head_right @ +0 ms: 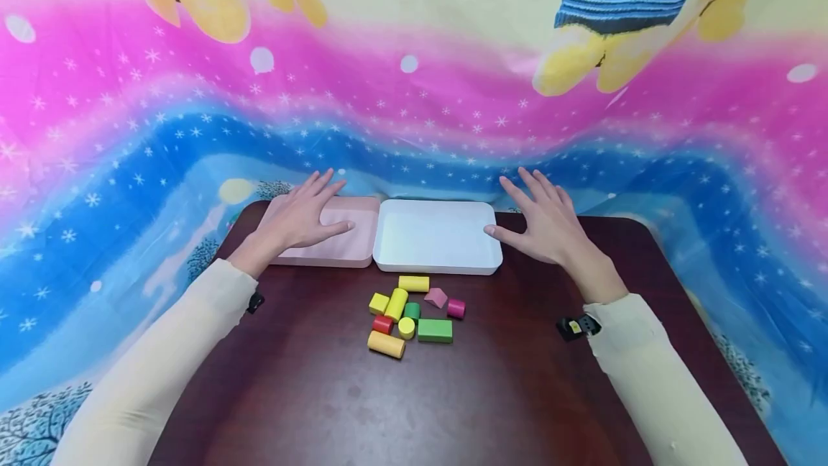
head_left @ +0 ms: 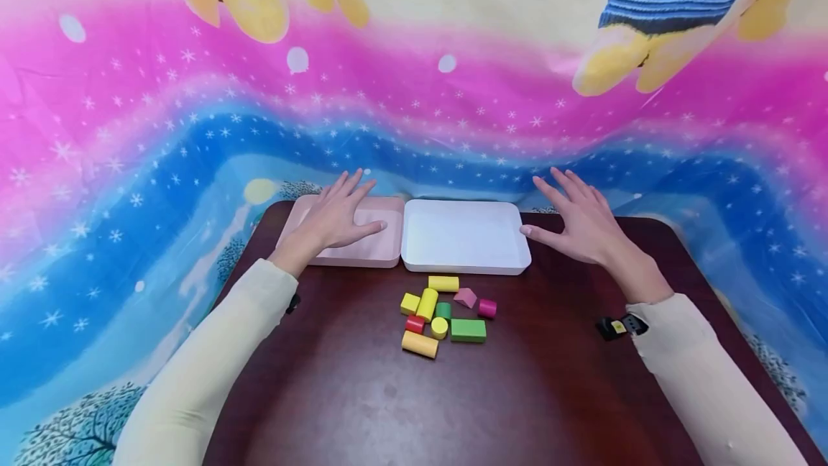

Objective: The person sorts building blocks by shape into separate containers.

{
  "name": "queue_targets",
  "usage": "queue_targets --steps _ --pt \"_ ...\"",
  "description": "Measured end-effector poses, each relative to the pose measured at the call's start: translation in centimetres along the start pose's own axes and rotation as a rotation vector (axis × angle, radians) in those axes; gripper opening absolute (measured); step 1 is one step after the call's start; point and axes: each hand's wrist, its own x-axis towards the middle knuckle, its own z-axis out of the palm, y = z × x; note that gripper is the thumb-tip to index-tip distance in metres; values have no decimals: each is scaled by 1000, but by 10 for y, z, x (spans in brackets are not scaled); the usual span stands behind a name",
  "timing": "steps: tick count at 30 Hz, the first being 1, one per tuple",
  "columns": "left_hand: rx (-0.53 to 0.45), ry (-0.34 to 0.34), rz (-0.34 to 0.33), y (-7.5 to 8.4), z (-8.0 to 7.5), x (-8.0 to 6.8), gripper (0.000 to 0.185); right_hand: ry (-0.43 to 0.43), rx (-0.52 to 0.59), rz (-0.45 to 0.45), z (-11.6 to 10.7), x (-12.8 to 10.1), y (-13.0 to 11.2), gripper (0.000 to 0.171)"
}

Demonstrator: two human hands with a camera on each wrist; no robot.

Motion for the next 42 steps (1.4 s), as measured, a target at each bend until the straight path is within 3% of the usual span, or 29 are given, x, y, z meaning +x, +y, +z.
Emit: queue_targets --steps 15,23,33,36,42 --pt "-26 11 12 -6 1 0 95 19 42 -28 6 -1 1 97" --pt "-93 42 41 -17 2 -6 91 37 86 -38 14 0 -2 99" --pt "-109 103 21 -38 7 -20 87 56 152 -73 32 -3 -10 97" --pt "-120 103 5 -44 8 -24 87 49 196 -77 37 -3 -13 93" --pt "-176 99 -64 -54 6 -34 87 -1 388 -60 40 -2 -31 88"
